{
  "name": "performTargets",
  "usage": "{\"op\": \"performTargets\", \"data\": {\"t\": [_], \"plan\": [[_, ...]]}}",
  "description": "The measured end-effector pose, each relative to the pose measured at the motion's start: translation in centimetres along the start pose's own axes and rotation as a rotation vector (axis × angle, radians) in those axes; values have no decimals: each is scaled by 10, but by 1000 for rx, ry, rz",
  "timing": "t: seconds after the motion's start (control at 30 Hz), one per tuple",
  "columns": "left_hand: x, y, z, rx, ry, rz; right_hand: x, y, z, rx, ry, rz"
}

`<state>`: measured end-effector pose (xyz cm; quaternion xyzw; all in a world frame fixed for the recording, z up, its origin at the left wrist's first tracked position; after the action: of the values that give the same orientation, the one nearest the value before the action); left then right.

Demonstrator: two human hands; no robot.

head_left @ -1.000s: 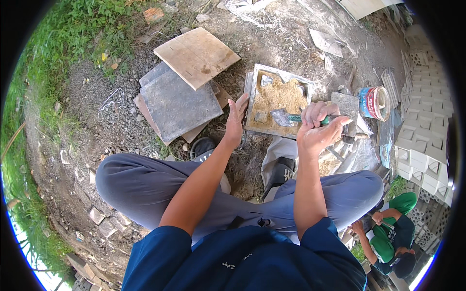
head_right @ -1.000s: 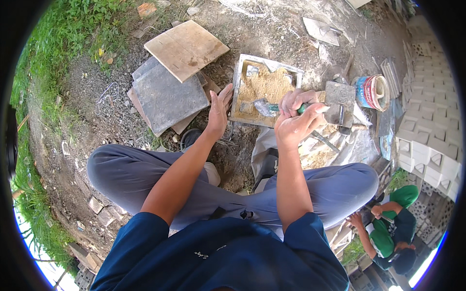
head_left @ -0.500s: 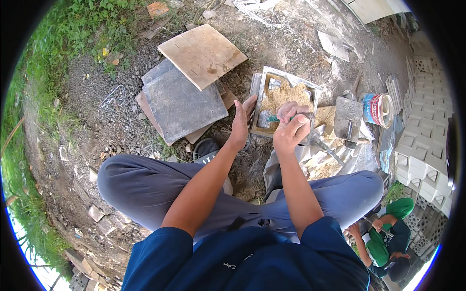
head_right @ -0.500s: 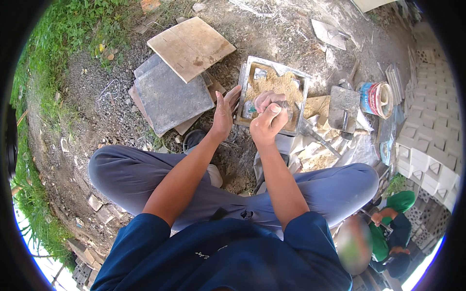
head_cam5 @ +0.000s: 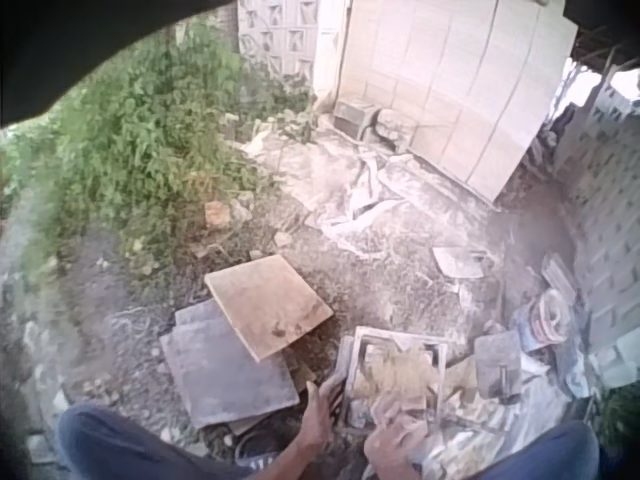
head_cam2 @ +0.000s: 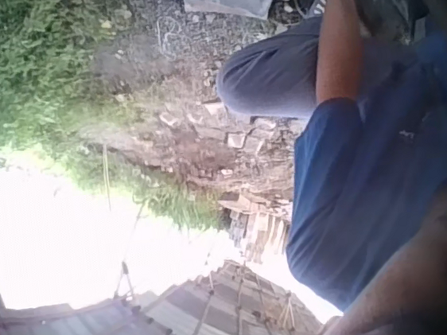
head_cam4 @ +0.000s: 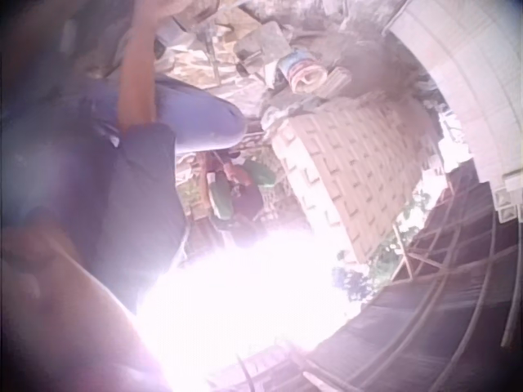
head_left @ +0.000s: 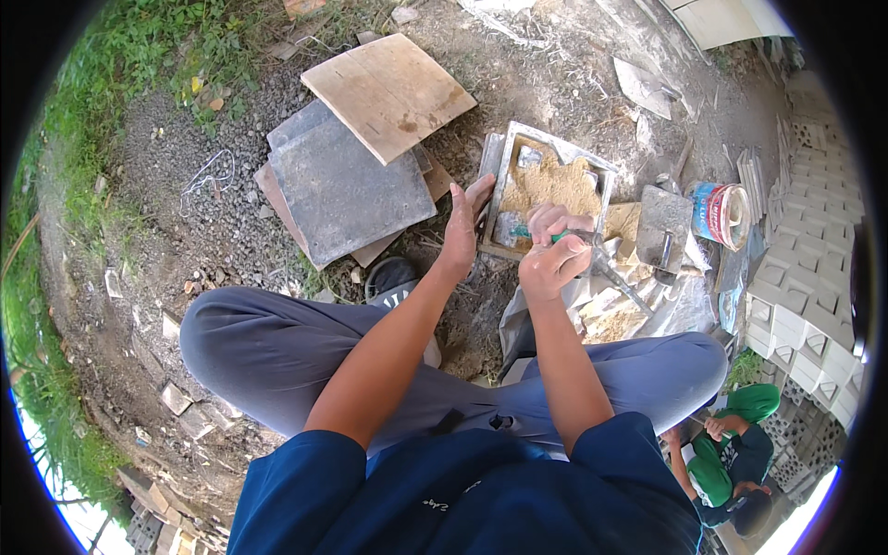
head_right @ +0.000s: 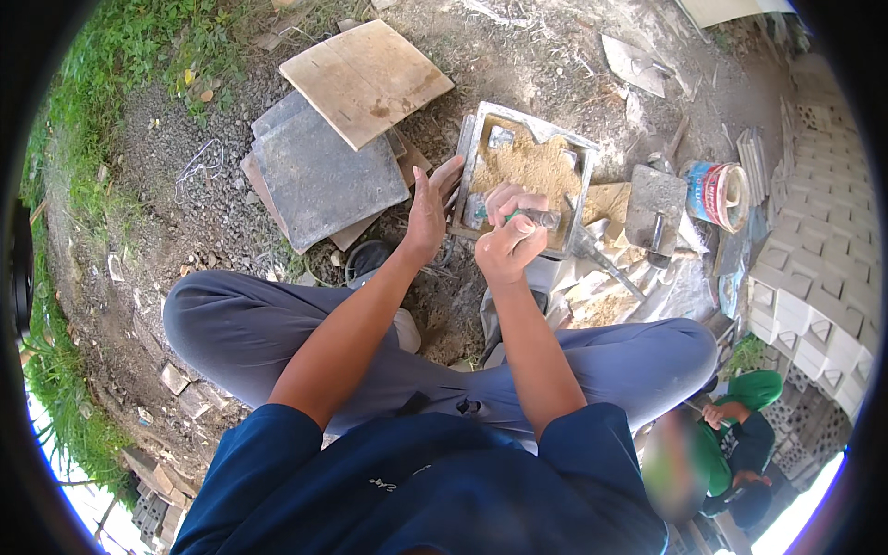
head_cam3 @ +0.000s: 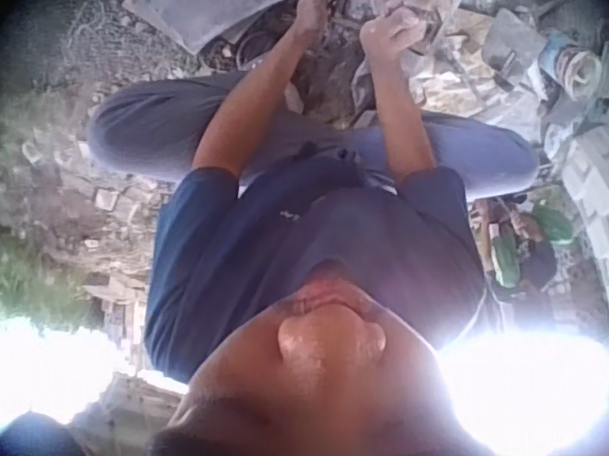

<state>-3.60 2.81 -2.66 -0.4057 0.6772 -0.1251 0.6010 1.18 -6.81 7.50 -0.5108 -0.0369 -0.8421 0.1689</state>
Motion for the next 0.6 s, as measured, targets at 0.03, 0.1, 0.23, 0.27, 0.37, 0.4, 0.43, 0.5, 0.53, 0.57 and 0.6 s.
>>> {"op": "performTargets", "data": {"t": [0.03,0.1,0.23,0.27,0.37,0.4,0.43,0.5,0.53,0.57,0.6], "plan": [[1,3,-2,-22,18,-16,1,-2,0,-1,-6,-28],[0,1,-1,-58,66,-50,10,-5,8,-27,48,-5],[-4,-4,4,-15,12,-26,0,-3,-1,-2,-12,-24],[-4,-7,-1,-13,12,-29,3,1,-3,-1,-10,-27],[-4,-1,-2,-99,60,-87,15,2,4,7,57,-46],[-5,6,0,-100,63,-77,12,-1,1,-1,54,-40],[-12,11,2,-6,-80,59,6,-3,-2,29,27,-6],[-25,0,-1,24,-147,274,-6,11,-9,48,-2,53],[-39,-10,-8,-47,-67,358,-3,14,-3,36,12,56],[-45,-16,-4,78,-311,612,0,16,4,114,30,-110],[-54,-24,-8,203,-556,863,7,15,7,190,40,-272]]}}
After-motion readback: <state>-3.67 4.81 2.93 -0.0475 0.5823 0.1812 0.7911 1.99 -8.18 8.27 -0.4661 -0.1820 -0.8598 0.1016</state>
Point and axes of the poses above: each hand's wrist, its own z-axis towards the middle knuckle, its own y-axis out of the back of the hand, x = y × z, the point moved 2 cm from there along z, towards the middle knuckle, and after that the axes turned 7 degrees about -z, right-handed, at the moved point
